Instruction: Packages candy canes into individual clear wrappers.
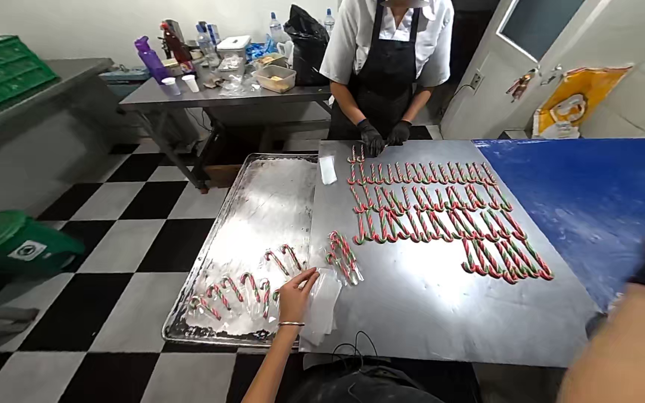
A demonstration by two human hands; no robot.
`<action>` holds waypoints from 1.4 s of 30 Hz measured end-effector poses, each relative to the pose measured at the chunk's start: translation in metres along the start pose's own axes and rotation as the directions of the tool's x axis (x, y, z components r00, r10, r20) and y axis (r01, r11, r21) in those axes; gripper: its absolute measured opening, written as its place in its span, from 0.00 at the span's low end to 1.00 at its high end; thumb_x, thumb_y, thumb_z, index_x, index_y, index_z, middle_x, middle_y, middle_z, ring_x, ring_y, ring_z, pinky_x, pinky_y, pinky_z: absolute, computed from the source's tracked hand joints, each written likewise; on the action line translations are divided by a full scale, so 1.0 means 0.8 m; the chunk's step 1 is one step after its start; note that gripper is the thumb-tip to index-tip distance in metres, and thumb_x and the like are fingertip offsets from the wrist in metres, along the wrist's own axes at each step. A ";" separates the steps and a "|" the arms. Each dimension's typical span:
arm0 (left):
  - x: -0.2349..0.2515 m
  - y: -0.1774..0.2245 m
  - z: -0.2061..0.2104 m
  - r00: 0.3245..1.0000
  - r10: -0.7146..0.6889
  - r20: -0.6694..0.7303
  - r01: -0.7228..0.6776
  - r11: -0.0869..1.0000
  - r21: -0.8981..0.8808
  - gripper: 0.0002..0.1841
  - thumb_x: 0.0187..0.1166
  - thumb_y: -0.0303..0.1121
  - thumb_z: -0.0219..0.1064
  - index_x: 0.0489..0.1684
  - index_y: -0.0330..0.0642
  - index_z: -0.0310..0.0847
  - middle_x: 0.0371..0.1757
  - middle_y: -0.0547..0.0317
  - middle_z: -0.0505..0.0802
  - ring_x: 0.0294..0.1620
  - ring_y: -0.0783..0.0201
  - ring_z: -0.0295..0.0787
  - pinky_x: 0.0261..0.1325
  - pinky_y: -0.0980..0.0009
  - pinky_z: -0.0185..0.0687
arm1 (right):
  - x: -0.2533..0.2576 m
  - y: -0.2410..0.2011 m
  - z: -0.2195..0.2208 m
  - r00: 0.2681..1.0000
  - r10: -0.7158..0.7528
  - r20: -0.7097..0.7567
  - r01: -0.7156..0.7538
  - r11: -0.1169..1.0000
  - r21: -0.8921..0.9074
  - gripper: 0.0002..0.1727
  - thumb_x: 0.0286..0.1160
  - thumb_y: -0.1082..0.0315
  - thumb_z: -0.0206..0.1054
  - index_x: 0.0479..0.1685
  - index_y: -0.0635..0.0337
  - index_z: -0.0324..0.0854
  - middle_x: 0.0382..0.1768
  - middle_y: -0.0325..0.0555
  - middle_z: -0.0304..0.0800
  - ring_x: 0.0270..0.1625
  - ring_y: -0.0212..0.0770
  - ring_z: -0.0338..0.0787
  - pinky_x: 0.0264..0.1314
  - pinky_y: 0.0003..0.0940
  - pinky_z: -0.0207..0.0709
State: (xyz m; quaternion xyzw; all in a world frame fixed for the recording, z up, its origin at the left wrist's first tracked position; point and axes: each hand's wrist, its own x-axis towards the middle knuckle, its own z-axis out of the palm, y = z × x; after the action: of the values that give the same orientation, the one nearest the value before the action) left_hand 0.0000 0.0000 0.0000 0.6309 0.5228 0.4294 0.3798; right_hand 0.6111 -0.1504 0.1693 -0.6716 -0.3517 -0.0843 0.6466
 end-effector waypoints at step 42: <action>0.037 -0.002 -0.123 0.921 0.388 0.042 -0.383 0.919 -0.090 0.13 0.80 0.33 0.72 0.56 0.36 0.93 0.52 0.54 0.98 0.54 0.67 0.97 0.66 0.68 0.90 | -0.484 -0.298 0.410 0.805 -0.062 0.591 -0.152 0.940 0.305 0.23 0.75 0.74 0.65 0.70 0.72 0.79 0.54 0.46 0.96 0.54 0.35 0.96 0.57 0.31 0.91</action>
State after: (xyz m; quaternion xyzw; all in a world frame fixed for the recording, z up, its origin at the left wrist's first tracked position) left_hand -0.0906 0.0328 0.0363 0.7181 0.3592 0.4976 0.3281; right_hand 0.0746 -0.0065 0.0929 -0.5515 -0.5283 0.2064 0.6117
